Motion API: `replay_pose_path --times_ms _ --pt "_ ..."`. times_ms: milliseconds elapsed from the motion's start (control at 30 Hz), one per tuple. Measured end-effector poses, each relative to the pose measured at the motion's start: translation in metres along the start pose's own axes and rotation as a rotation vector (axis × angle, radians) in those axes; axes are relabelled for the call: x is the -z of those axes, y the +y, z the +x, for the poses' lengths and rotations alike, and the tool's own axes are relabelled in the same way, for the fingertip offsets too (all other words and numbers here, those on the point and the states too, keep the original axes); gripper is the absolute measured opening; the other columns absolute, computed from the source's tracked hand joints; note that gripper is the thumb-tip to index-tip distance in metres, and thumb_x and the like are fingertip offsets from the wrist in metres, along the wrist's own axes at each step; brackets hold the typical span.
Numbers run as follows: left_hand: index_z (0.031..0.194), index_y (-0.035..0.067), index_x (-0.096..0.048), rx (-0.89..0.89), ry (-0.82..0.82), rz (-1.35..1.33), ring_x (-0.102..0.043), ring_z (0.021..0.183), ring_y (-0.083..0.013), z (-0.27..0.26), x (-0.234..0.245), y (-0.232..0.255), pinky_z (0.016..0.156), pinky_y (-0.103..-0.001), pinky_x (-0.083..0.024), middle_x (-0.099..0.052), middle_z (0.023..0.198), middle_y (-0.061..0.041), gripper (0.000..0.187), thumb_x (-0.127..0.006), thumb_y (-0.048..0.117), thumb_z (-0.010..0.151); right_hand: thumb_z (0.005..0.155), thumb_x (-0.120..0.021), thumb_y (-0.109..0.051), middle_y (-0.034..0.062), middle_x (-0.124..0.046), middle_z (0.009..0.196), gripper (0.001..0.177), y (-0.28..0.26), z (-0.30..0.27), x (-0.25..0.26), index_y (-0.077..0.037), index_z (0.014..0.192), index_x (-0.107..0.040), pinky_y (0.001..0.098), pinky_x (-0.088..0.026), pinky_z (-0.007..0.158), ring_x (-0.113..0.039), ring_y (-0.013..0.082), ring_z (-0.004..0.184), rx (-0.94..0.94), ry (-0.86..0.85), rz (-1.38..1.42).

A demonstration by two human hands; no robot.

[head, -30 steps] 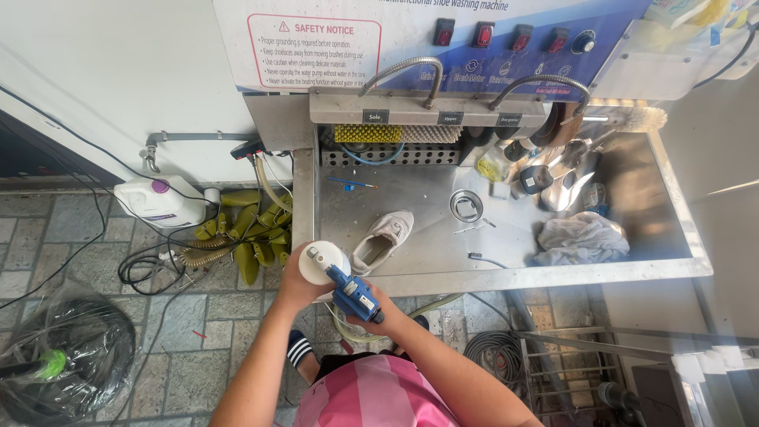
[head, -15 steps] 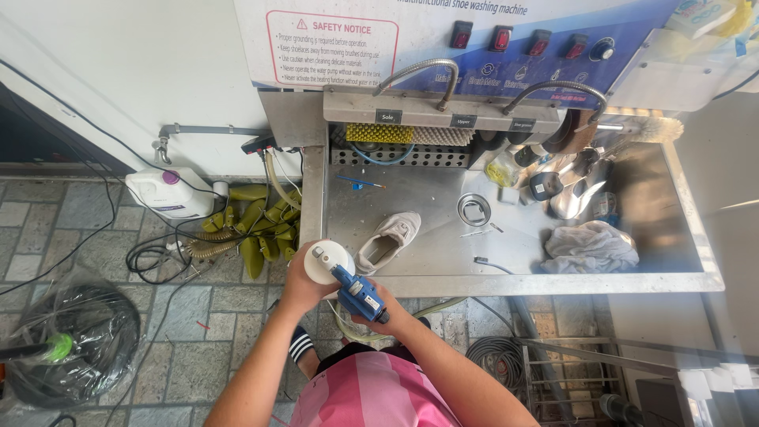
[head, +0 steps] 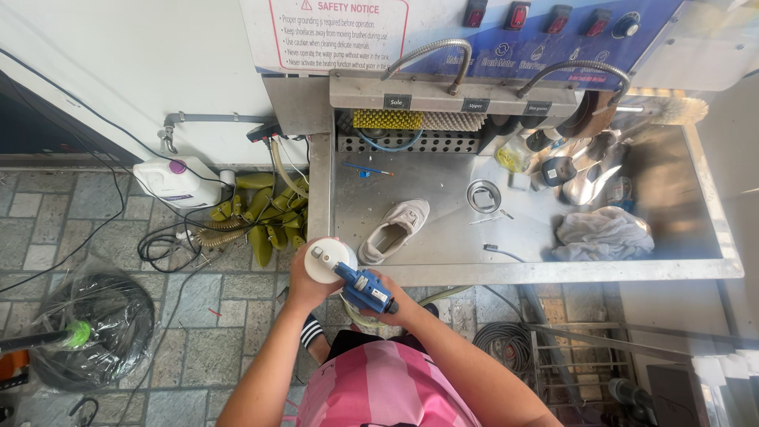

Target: The person removes a shoe from a sink, inspects the sole, and then uses a handheld spray gun to apply a cleaning solution to the shoe's upper and sole. The person refills the spray gun's reservoir from a tap and continues spraying the shoe.

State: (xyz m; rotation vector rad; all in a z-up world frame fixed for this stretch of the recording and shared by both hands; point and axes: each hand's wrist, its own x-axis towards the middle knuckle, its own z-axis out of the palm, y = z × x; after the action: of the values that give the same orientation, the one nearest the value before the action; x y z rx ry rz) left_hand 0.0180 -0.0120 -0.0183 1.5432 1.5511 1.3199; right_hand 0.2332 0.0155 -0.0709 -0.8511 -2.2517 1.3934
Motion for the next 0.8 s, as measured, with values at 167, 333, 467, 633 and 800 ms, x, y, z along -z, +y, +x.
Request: replay_pose_path --times_ms 167,333,467,633,800 --pt "0.122 0.008 -0.066 0.013 0.094 0.033 -0.069 0.112 -0.0241 -0.013 -0.003 0.011 0.100 -0.038 -0.052 -0.073 0.118 -0.007 0.070 -0.093 0.010 0.057 0.068 -0.081 -0.005 0.0158 -0.064 0.108 0.044 -0.006 -0.001 0.012 -0.003 0.109 -0.065 0.0403 -0.053 0.095 -0.063 0.0373 0.104 0.163 0.000 0.014" --pt "0.134 0.006 -0.055 0.103 -0.425 -0.253 -0.050 0.132 -0.0224 0.007 0.048 0.017 0.109 -0.040 -0.041 -0.055 0.139 -0.008 0.073 -0.073 -0.001 0.063 0.078 -0.083 -0.003 0.0126 -0.062 0.113 0.042 -0.022 -0.023 0.018 -0.005 0.114 -0.063 0.0353 -0.051 0.096 -0.062 0.0284 0.105 0.044 0.080 0.347" --pt "0.116 0.003 -0.065 0.159 -0.333 -0.360 -0.059 0.130 -0.0234 0.019 0.028 -0.014 0.110 -0.041 -0.047 -0.064 0.137 -0.009 0.043 -0.054 -0.008 0.076 0.073 -0.086 -0.004 0.0055 -0.074 0.111 0.055 -0.034 -0.080 0.046 -0.010 0.123 -0.063 0.0308 -0.054 0.095 -0.069 0.0176 0.103 -0.260 0.276 0.576" --pt "0.110 0.008 -0.071 0.602 -0.430 0.086 -0.074 0.098 -0.0218 0.054 -0.112 -0.088 0.088 -0.034 -0.056 -0.078 0.107 -0.012 0.027 -0.065 0.019 0.086 0.070 -0.080 -0.002 0.0074 -0.074 0.097 0.040 -0.023 -0.163 0.119 -0.005 0.108 -0.069 0.0323 -0.057 0.080 -0.075 0.0214 0.085 -0.194 0.292 0.190" --pt "0.120 0.005 -0.075 0.683 -0.841 0.673 -0.071 0.110 -0.0294 0.092 -0.217 -0.167 0.095 -0.039 -0.054 -0.074 0.120 -0.018 0.052 -0.082 0.036 0.078 0.074 -0.081 -0.001 0.0093 -0.077 0.091 0.028 0.003 -0.215 0.170 -0.003 0.101 -0.073 0.0320 -0.058 0.076 -0.074 0.0199 0.080 -0.353 0.328 0.115"
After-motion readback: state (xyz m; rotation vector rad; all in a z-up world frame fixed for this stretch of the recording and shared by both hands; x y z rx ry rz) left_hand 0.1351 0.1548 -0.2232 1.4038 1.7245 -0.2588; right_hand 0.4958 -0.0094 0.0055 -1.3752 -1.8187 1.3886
